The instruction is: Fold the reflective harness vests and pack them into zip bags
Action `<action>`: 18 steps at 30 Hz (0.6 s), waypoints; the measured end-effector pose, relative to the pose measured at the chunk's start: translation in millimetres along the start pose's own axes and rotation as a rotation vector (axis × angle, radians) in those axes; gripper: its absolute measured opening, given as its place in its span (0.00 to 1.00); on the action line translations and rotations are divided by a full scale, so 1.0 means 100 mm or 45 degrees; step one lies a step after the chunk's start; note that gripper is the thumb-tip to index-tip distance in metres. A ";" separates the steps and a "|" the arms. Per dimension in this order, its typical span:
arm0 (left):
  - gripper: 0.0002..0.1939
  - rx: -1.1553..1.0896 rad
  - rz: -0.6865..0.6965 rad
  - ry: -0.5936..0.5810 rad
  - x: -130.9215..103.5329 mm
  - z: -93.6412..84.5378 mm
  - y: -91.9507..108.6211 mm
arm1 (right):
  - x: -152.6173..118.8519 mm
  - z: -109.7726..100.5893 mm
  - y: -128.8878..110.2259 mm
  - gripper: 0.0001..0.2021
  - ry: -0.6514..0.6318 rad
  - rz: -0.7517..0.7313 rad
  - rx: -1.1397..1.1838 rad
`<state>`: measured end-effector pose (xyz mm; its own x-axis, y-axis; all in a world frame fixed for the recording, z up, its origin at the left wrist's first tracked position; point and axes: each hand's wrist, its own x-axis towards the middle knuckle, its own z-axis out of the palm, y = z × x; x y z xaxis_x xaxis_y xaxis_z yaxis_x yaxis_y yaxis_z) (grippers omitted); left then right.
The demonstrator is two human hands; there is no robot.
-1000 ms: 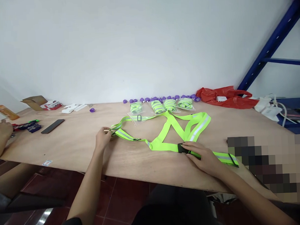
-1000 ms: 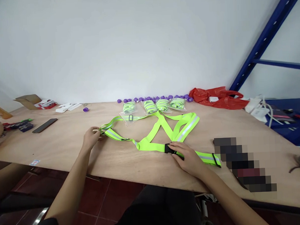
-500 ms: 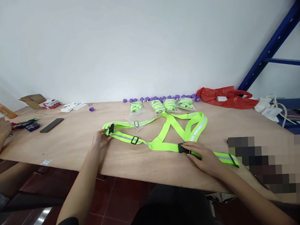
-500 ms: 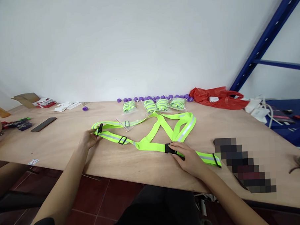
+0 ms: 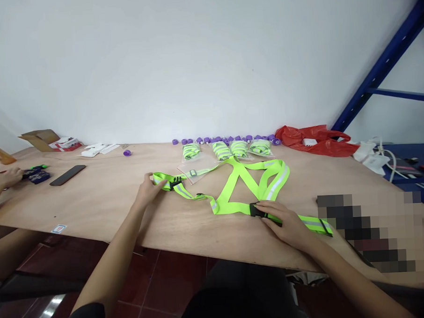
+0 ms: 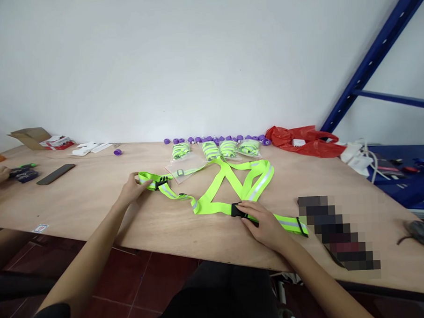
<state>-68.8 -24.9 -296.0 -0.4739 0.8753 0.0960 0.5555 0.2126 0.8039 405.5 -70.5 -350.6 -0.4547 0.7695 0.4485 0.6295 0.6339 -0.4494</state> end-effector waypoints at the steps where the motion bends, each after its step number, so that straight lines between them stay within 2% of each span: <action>1: 0.39 0.094 0.070 0.072 -0.03 0.02 0.03 | 0.00 0.00 0.00 0.16 0.002 0.006 0.000; 2: 0.38 0.227 0.166 0.133 -0.07 0.04 0.06 | -0.01 0.00 0.00 0.16 0.002 0.012 -0.001; 4: 0.26 0.540 0.374 0.168 -0.13 0.09 0.16 | -0.01 0.01 0.00 0.16 0.001 0.019 -0.005; 6: 0.18 0.771 0.487 0.079 -0.16 0.15 0.27 | -0.01 0.01 0.00 0.16 -0.010 0.016 -0.005; 9: 0.21 0.852 0.358 -0.111 -0.10 0.24 0.42 | 0.00 0.00 0.00 0.16 -0.006 0.004 -0.006; 13: 0.30 0.900 0.118 -0.212 0.03 0.37 0.51 | 0.00 0.00 0.00 0.16 0.000 -0.011 -0.012; 18: 0.21 0.758 0.042 -0.292 0.05 0.47 0.51 | -0.01 0.01 0.02 0.16 0.004 -0.011 0.000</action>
<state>-10.1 10.5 -282.0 -0.3281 0.9423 -0.0659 0.8832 0.3307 0.3325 406.5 -70.2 -352.7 -0.4582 0.7639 0.4545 0.6255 0.6404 -0.4458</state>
